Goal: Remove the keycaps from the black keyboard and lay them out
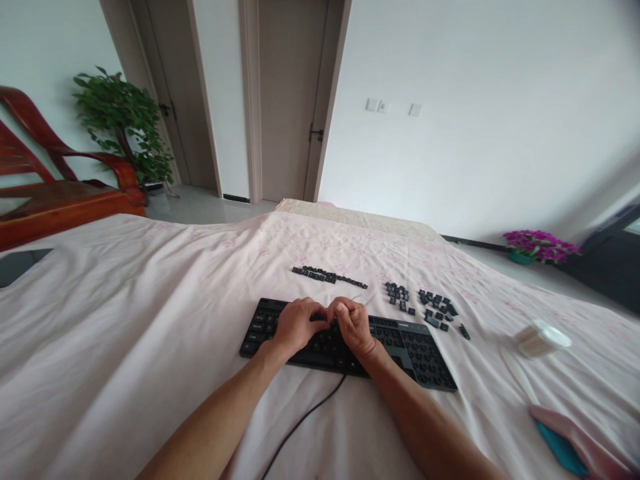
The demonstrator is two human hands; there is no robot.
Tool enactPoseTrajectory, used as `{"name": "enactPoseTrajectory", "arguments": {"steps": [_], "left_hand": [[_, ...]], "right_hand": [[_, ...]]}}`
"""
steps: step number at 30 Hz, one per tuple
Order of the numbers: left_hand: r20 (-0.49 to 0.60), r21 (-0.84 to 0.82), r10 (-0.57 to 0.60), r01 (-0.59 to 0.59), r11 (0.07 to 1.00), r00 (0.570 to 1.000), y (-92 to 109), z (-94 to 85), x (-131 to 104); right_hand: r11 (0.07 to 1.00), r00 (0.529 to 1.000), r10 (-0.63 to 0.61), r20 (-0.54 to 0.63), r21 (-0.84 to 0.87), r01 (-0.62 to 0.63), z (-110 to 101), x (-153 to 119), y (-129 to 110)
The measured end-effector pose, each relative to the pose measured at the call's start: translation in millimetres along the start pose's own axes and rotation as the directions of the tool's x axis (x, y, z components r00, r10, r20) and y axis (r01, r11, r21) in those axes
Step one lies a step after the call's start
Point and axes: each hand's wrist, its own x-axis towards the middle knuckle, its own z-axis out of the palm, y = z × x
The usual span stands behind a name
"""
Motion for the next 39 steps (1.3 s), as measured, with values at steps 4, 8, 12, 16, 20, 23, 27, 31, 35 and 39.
{"name": "enactPoseTrajectory", "arguments": {"steps": [4,8,12,16,20,23,27,31,35,39], "left_hand": [[-0.011,-0.108,-0.052,0.051,0.993,0.999,-0.7,-0.8,-1.4],[-0.053,-0.22,-0.141,0.126,0.967,0.989,-2.8,-0.3,-2.0],[-0.118,-0.352,-0.197,0.145,0.925,0.973,-6.1,1.0,-1.1],[-0.144,-0.452,-0.187,0.104,0.886,0.972,-8.5,2.2,-1.1],[-0.146,-0.527,-0.185,0.082,0.846,0.972,-9.8,3.5,-1.1],[-0.133,-0.546,-0.184,0.083,0.834,0.974,-9.6,4.1,-0.7],[-0.116,-0.495,-0.173,0.094,0.864,0.978,-7.7,4.3,-0.6],[-0.119,-0.384,-0.143,0.087,0.919,0.983,-6.2,4.5,-0.6],[-0.119,-0.32,-0.093,0.05,0.946,0.989,-6.7,5.3,-0.5],[-0.121,-0.304,-0.061,0.021,0.952,0.991,-7.2,6.5,-0.6]], "right_hand": [[0.987,0.992,-0.124,0.018,-0.097,0.125,-2.1,-2.0,-4.7],[0.926,0.957,-0.289,0.021,-0.249,0.285,-5.0,-2.6,-12.6],[0.909,0.954,-0.299,-0.028,-0.313,0.275,-5.7,-0.2,-14.6],[0.872,0.987,-0.163,-0.005,-0.469,0.142,-3.0,4.2,-13.0],[0.809,0.997,-0.069,0.045,-0.582,0.082,1.2,5.4,-13.7],[0.807,0.998,-0.01,0.064,-0.588,0.046,2.1,5.8,-15.3],[0.803,0.992,0.122,-0.023,-0.585,-0.112,-8.4,16.2,-10.7],[0.672,0.931,0.328,-0.158,-0.654,-0.347,-29.8,42.2,7.4],[0.539,0.882,0.438,-0.172,-0.736,-0.411,-40.6,65.0,31.1],[0.519,0.878,0.452,-0.158,-0.754,-0.403,-38.1,73.0,48.3]]}}
